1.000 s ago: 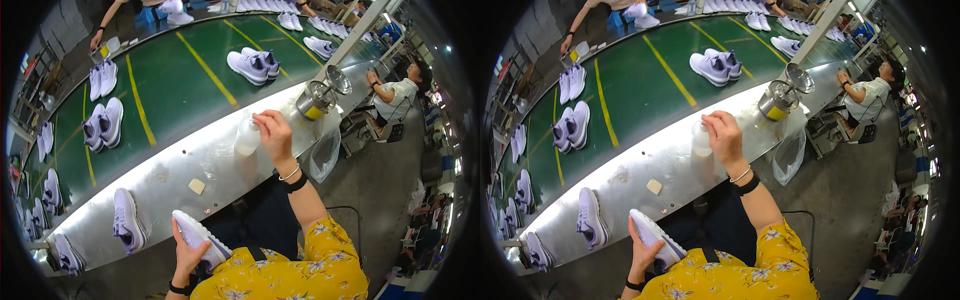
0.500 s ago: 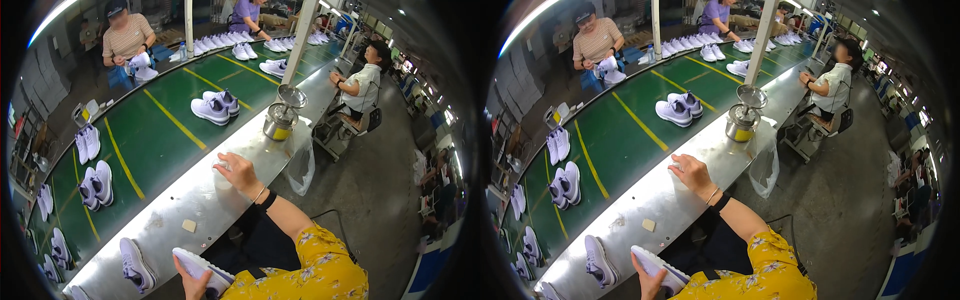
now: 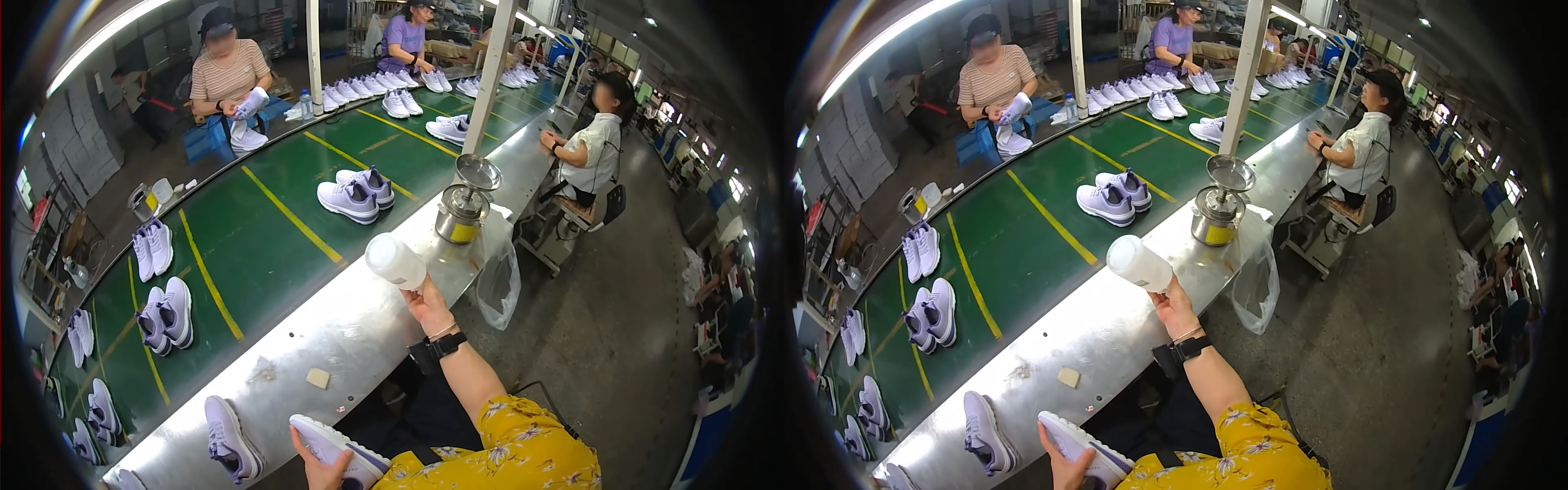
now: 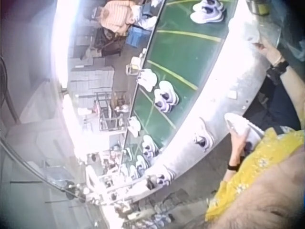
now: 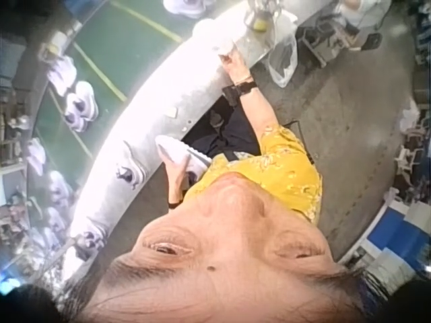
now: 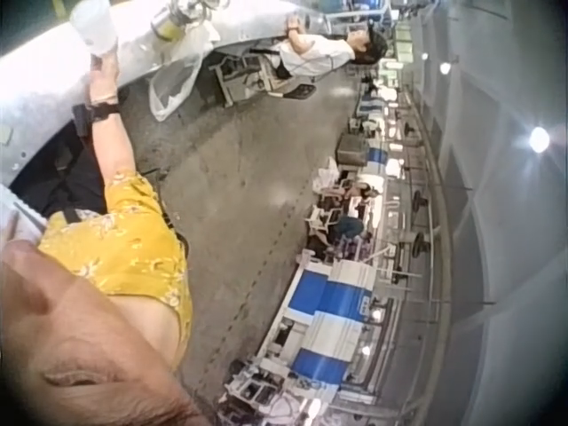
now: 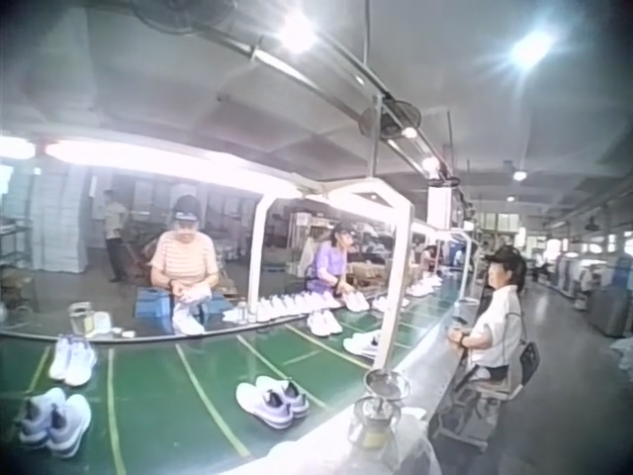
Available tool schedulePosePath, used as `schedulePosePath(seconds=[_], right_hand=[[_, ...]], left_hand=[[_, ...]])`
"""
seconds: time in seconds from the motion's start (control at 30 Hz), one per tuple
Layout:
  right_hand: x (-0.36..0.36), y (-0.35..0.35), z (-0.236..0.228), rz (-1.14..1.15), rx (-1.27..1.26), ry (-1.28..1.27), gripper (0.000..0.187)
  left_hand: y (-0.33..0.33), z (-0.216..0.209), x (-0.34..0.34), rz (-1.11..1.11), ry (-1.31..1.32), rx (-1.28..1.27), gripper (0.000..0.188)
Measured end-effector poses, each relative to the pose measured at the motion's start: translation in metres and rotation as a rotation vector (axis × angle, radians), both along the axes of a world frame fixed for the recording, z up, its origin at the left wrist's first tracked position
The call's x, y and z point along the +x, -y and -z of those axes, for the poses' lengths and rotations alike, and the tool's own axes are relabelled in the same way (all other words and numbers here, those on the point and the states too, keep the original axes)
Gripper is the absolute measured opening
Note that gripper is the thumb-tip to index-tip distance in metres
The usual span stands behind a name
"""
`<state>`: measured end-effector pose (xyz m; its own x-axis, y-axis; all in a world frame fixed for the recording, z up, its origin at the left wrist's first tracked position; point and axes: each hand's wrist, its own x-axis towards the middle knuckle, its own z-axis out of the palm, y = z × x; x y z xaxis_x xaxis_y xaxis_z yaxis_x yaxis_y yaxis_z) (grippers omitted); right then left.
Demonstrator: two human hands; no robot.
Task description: Inspect and clean newly manufactured sneakers on a factory production line.
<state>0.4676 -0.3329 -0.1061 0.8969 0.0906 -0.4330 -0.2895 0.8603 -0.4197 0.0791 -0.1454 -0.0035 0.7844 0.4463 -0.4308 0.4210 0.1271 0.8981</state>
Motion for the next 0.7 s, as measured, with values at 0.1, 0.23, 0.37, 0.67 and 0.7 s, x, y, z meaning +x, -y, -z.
schedulePosePath(seconds=[0.1,0.23,0.37,0.67,0.7], right_hand=[[-0.002,0.004,0.008,0.012,0.071,-0.058,0.031],[-0.002,0.004,0.013,-0.014,0.056,-0.044,0.032],[-0.003,-0.006,0.006,0.009,0.043,-0.119,0.031],[0.018,-0.009,-0.047,0.220,-0.900,0.312,0.047],[0.017,-0.013,-0.056,0.327,-1.187,0.571,0.047]], left_hand=[[0.003,0.005,0.001,-0.041,0.031,-0.048,0.123],[0.001,0.014,0.001,-0.044,0.037,-0.069,0.123],[0.001,0.020,0.003,-0.047,0.052,-0.069,0.124],[-0.007,0.057,0.003,-0.018,0.075,-0.010,0.124],[-0.010,0.065,0.003,0.018,0.102,0.037,0.126]])
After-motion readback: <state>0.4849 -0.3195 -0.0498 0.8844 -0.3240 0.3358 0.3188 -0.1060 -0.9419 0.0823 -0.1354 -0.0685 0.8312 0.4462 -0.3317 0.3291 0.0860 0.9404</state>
